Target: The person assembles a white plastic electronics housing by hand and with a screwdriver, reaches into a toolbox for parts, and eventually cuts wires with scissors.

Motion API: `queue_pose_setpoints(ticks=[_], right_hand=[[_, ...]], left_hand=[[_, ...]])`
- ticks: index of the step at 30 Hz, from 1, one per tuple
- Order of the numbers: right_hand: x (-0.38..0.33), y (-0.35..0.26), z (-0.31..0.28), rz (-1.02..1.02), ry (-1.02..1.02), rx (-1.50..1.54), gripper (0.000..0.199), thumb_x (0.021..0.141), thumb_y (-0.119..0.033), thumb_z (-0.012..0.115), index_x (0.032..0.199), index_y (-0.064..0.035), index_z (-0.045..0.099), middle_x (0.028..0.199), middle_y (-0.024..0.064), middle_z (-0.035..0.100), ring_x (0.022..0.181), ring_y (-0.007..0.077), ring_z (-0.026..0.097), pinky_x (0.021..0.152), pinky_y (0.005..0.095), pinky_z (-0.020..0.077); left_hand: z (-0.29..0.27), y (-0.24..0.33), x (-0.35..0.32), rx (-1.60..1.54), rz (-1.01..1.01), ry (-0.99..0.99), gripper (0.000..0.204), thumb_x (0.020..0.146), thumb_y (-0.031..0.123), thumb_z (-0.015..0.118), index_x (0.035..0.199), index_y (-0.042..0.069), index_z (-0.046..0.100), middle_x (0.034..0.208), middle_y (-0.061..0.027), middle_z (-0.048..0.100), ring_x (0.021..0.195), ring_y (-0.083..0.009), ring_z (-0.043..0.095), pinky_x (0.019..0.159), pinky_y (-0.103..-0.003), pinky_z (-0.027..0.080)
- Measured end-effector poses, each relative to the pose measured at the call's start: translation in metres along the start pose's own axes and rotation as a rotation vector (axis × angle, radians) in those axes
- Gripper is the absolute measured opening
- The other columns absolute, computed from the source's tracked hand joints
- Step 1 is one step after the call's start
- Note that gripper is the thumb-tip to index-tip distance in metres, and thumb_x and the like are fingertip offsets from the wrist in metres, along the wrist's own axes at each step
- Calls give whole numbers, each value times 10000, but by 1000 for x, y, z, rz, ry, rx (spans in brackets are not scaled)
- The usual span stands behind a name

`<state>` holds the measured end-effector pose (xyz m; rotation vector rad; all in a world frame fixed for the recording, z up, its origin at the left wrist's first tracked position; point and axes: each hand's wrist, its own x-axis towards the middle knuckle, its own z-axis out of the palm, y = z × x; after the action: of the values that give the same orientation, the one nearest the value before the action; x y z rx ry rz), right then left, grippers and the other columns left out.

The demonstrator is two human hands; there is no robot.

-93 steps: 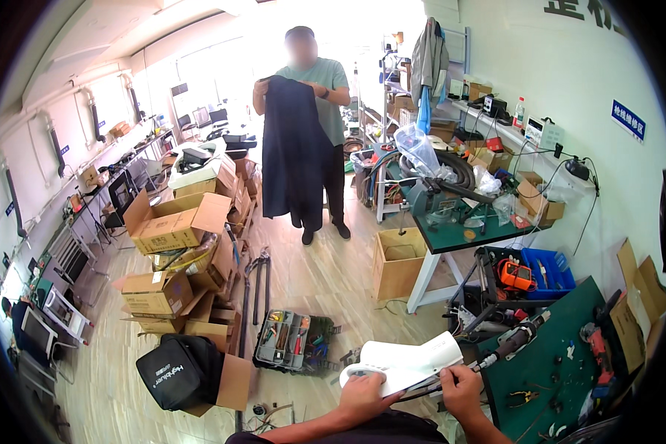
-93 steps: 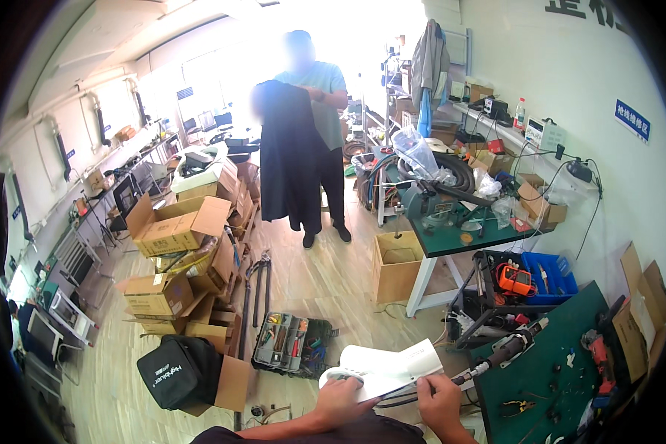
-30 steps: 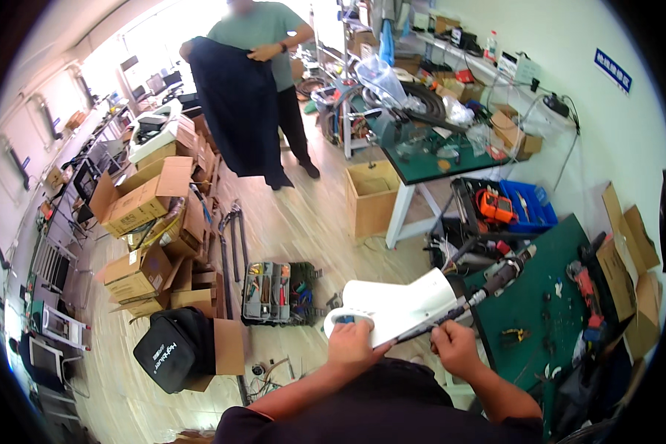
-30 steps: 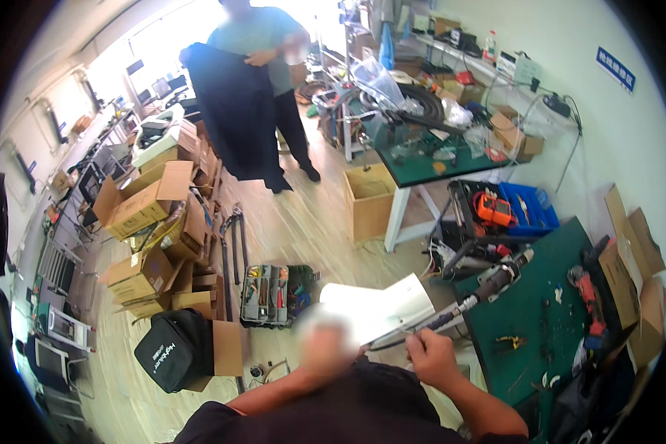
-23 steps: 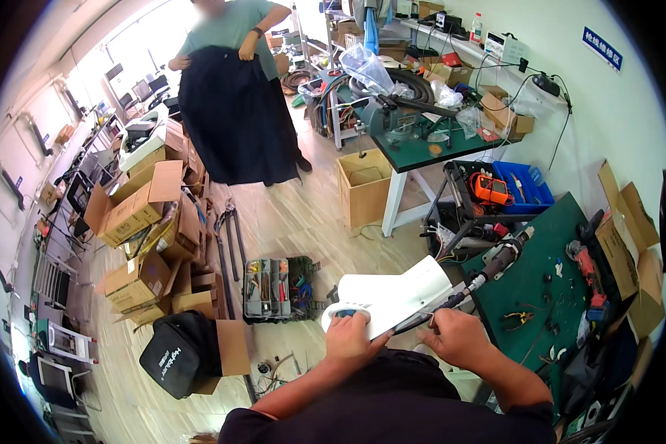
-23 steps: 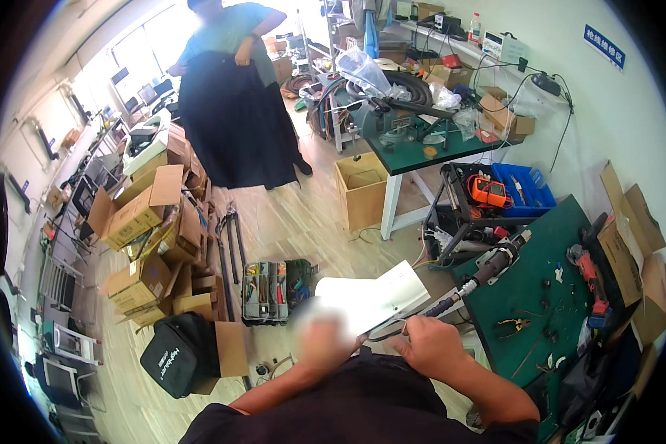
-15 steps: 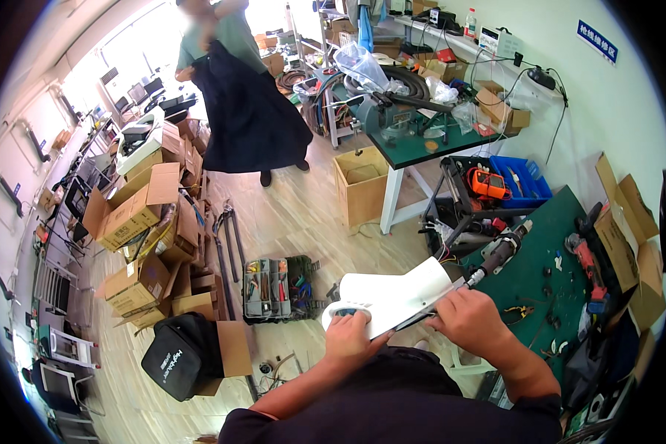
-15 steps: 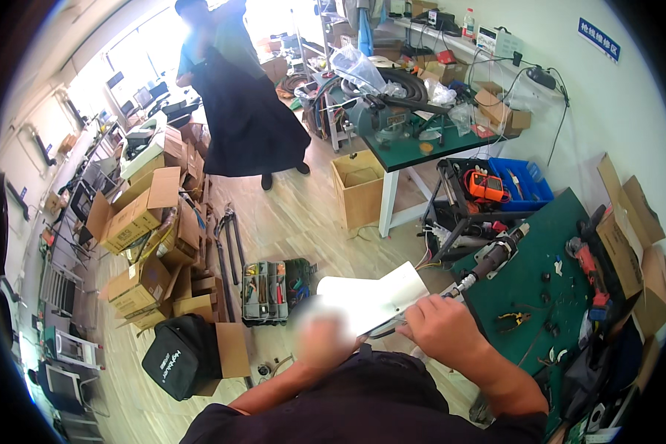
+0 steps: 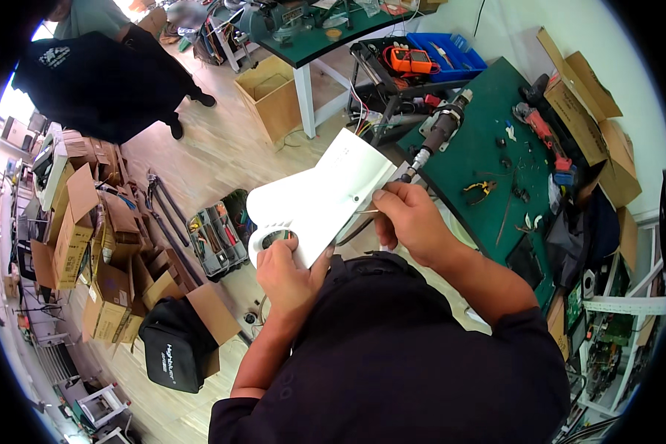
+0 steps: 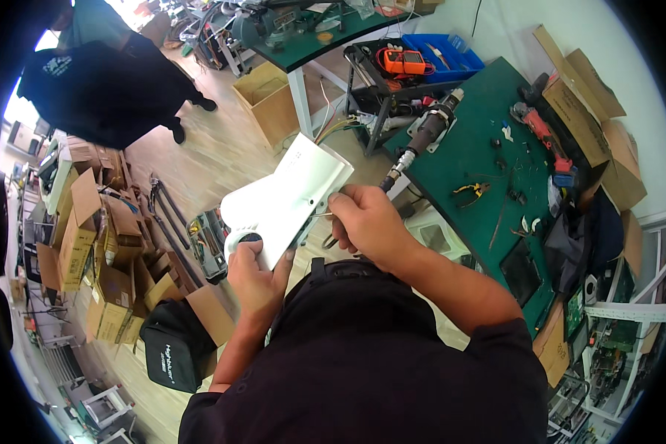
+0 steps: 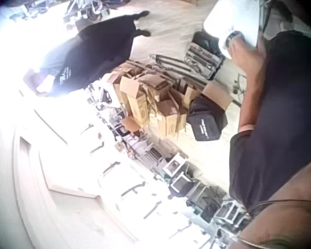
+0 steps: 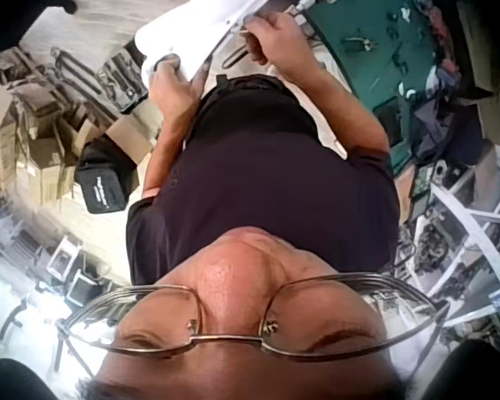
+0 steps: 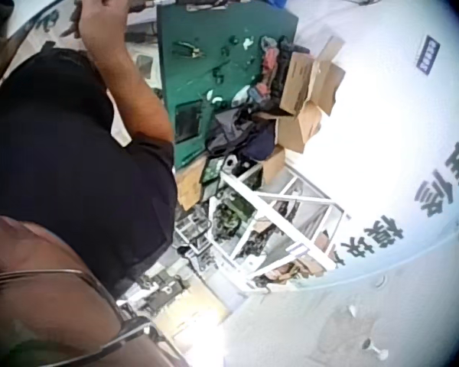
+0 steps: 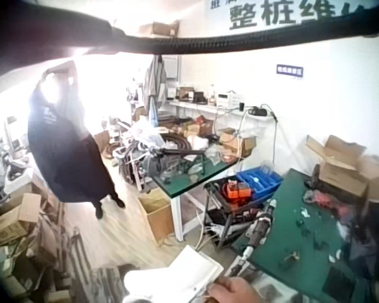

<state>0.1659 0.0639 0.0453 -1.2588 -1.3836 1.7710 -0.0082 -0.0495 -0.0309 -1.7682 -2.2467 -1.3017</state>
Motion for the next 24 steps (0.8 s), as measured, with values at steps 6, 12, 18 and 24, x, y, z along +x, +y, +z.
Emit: queue_pose_setpoints(ticks=[6, 12, 18, 24], right_hand=[[-4, 6, -13, -927, 196, -1122, 214, 830, -255, 680, 859, -48, 636, 700, 80, 591, 620, 281, 590, 543, 389, 471], [-12, 3, -8, -333, -71, -523, 281, 865, -245, 686, 707, -30, 597, 571, 102, 552, 515, 264, 564, 466, 354, 440], [-12, 1, -14, -1048, 143, -1355, 287, 871, -276, 661, 712, -49, 586, 577, 49, 502, 525, 185, 530, 453, 322, 404], [-19, -2, -22, -1120, 64, -1686, 278, 825, -281, 682, 689, -76, 553, 673, 35, 529, 596, 179, 520, 487, 305, 405]], left_hand=[[2, 1, -1, -45, -73, -72, 457, 667, 259, 861, 900, 14, 554, 793, -155, 600, 749, -335, 573, 670, -418, 456], [6, -2, 0, -30, -20, -85, 445, 678, 250, 856, 914, 22, 556, 813, -166, 604, 777, -336, 575, 684, -427, 461], [12, -2, -3, 2, -74, -156, 463, 658, 290, 862, 890, 30, 556, 808, -155, 628, 767, -344, 597, 701, -430, 467], [16, -7, -4, 6, -40, -175, 445, 678, 274, 854, 898, 29, 556, 808, -166, 623, 765, -353, 598, 690, -436, 469]])
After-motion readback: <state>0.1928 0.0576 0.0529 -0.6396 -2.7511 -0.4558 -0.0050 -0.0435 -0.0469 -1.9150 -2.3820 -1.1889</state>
